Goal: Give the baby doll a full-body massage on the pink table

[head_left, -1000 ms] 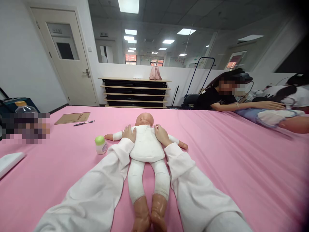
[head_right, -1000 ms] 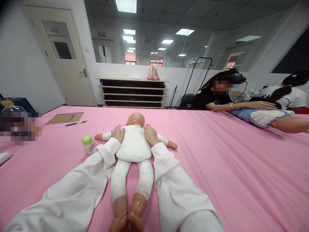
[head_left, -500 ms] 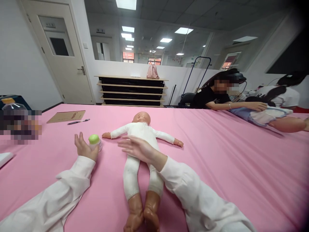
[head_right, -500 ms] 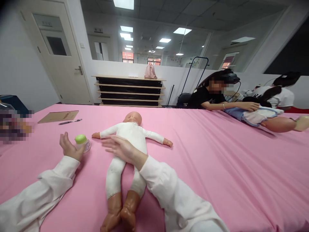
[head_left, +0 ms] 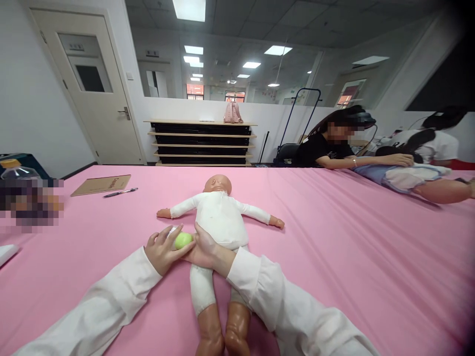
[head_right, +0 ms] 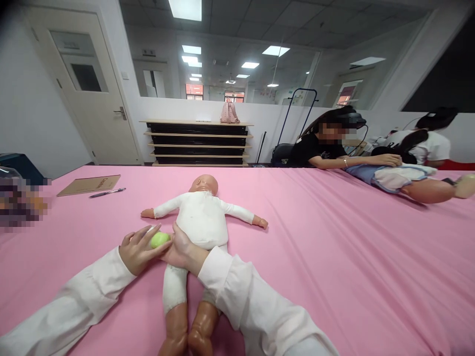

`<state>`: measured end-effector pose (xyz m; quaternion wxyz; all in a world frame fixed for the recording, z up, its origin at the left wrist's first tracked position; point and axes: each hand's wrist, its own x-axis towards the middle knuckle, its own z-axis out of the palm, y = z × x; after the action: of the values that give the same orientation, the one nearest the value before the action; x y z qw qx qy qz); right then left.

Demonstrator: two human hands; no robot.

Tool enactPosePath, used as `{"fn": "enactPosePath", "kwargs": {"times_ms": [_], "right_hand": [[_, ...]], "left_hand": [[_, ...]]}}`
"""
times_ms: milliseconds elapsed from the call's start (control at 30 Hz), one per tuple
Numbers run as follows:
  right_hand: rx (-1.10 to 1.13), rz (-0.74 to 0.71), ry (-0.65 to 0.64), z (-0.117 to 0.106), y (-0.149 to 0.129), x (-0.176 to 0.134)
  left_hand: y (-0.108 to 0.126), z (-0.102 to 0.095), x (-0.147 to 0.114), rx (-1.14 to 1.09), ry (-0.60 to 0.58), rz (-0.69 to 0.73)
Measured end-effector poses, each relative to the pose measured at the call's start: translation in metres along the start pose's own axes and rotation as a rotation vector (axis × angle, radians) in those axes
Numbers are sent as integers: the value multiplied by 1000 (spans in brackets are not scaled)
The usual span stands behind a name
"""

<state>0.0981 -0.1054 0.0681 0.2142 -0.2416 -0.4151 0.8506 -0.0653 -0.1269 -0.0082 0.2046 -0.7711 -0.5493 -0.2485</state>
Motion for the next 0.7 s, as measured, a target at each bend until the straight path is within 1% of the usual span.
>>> {"fn": "enactPosePath", "kwargs": {"times_ms": [33,100,200,267,333,433,500,600,633,700], "right_hand": [[48,18,-15,1,0,-1],[84,26,-3,1,-1,-1],[140,12,12,-2,1,-1],[175,28,7,-4,2,0],[194,73,18,-7,3,2],[219,118,78,-10,4,5],[235,132,87,-12,4,6],[245,170,16,-16,1,6],[243,190,-11,-16,-2,4],[214,207,-30,-12,-13,-6]], "left_hand": [[0,0,0,-9,-6,-7],[-2,-1,-1,-28,10,-19],[-4,-3,-1,-62,95,6],[-5,-3,-1,-138,162,1],[-8,-1,-1,-238,219,-91],[-16,5,0,-316,264,-313],[-23,9,1,-322,254,-365],[-30,11,3,-279,244,-362],[-30,9,4,-237,265,-367],[-25,1,6,-130,377,-326]]}}
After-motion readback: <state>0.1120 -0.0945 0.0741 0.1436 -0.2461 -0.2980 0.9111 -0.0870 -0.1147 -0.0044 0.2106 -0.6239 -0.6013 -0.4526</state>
